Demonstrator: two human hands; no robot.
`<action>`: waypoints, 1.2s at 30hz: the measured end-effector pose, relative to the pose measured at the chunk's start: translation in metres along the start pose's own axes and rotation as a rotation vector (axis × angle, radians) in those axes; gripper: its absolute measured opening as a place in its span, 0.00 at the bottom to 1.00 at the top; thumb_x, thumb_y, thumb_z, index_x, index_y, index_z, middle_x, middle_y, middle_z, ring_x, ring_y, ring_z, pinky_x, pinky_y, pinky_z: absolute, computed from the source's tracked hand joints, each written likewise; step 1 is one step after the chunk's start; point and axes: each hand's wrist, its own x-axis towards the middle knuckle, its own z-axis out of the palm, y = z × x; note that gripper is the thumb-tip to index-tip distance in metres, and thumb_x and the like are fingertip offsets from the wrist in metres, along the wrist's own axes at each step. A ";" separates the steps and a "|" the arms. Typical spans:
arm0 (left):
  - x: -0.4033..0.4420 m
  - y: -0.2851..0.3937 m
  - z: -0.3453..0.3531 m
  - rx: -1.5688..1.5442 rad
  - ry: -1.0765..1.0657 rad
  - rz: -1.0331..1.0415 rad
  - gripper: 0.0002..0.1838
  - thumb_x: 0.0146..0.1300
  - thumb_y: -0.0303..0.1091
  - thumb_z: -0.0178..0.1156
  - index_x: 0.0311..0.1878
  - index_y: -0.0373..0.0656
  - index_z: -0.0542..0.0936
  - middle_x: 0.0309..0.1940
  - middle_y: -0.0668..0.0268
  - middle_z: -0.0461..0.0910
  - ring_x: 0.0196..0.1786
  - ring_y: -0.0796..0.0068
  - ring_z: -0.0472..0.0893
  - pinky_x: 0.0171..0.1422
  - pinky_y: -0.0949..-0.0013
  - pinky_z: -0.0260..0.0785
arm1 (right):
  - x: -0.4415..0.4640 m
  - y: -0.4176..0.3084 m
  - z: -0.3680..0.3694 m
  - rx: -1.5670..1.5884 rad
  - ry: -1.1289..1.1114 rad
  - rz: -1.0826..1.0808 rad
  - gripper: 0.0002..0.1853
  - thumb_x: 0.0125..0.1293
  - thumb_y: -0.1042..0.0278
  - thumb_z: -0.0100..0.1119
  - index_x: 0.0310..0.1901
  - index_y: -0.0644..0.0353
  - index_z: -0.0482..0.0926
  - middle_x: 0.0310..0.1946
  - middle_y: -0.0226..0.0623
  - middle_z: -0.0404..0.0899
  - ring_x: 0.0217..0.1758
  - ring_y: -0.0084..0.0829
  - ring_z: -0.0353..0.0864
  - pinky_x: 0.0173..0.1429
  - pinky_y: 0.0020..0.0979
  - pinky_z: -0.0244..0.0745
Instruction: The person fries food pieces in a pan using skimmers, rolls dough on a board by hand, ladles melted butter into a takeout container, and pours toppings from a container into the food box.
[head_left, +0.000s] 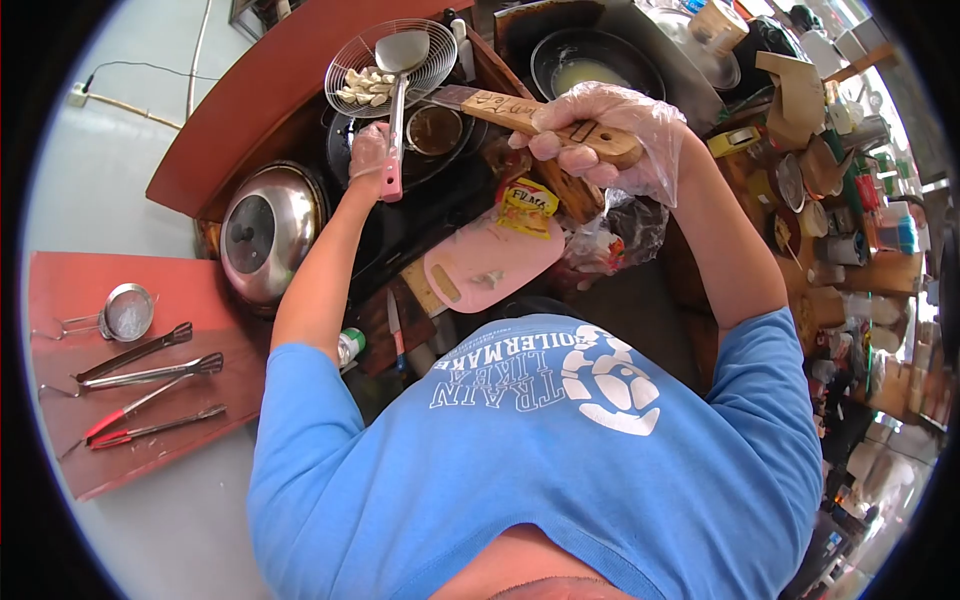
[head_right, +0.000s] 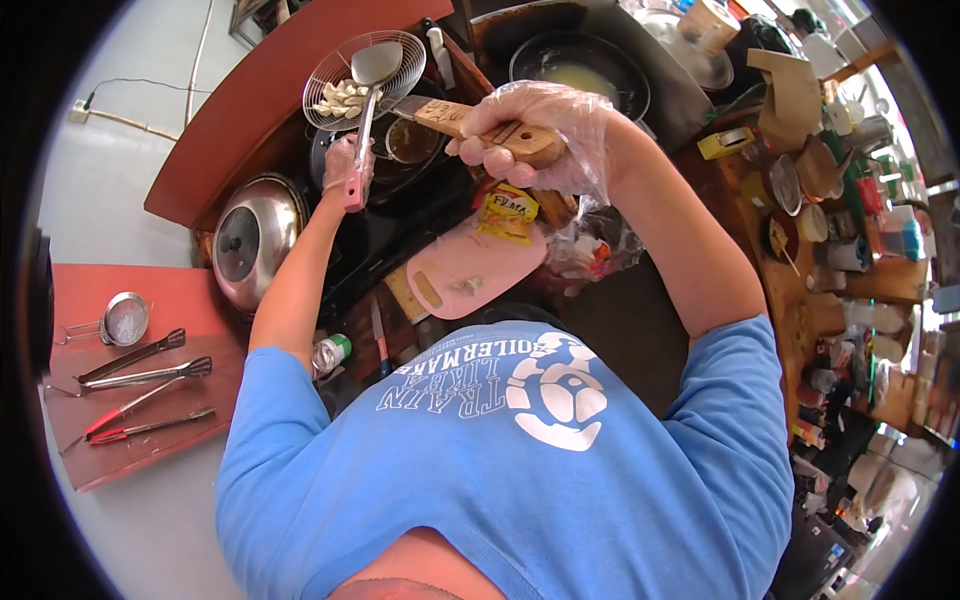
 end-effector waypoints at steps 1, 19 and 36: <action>-0.003 -0.004 -0.002 0.085 -0.005 -0.116 0.20 0.72 0.44 0.49 0.41 0.37 0.82 0.38 0.48 0.84 0.43 0.46 0.84 0.50 0.52 0.76 | 0.001 0.001 0.001 -0.008 0.044 -0.003 0.17 0.70 0.68 0.56 0.51 0.77 0.74 0.30 0.37 0.81 0.18 0.19 0.78 0.16 0.17 0.75; 0.001 0.004 -0.092 0.458 0.056 -0.167 0.18 0.68 0.41 0.53 0.43 0.35 0.82 0.30 0.46 0.84 0.35 0.48 0.87 0.45 0.49 0.81 | 0.001 0.003 -0.013 0.027 -0.041 -0.001 0.13 0.69 0.69 0.58 0.46 0.74 0.76 0.31 0.38 0.82 0.21 0.20 0.80 0.20 0.17 0.78; 0.001 0.025 0.005 -0.056 -0.069 -0.299 0.16 0.69 0.43 0.57 0.41 0.38 0.83 0.40 0.47 0.84 0.46 0.43 0.84 0.52 0.50 0.77 | 0.001 0.003 -0.013 0.030 -0.012 0.030 0.15 0.69 0.68 0.59 0.48 0.74 0.76 0.30 0.37 0.82 0.21 0.20 0.81 0.20 0.18 0.78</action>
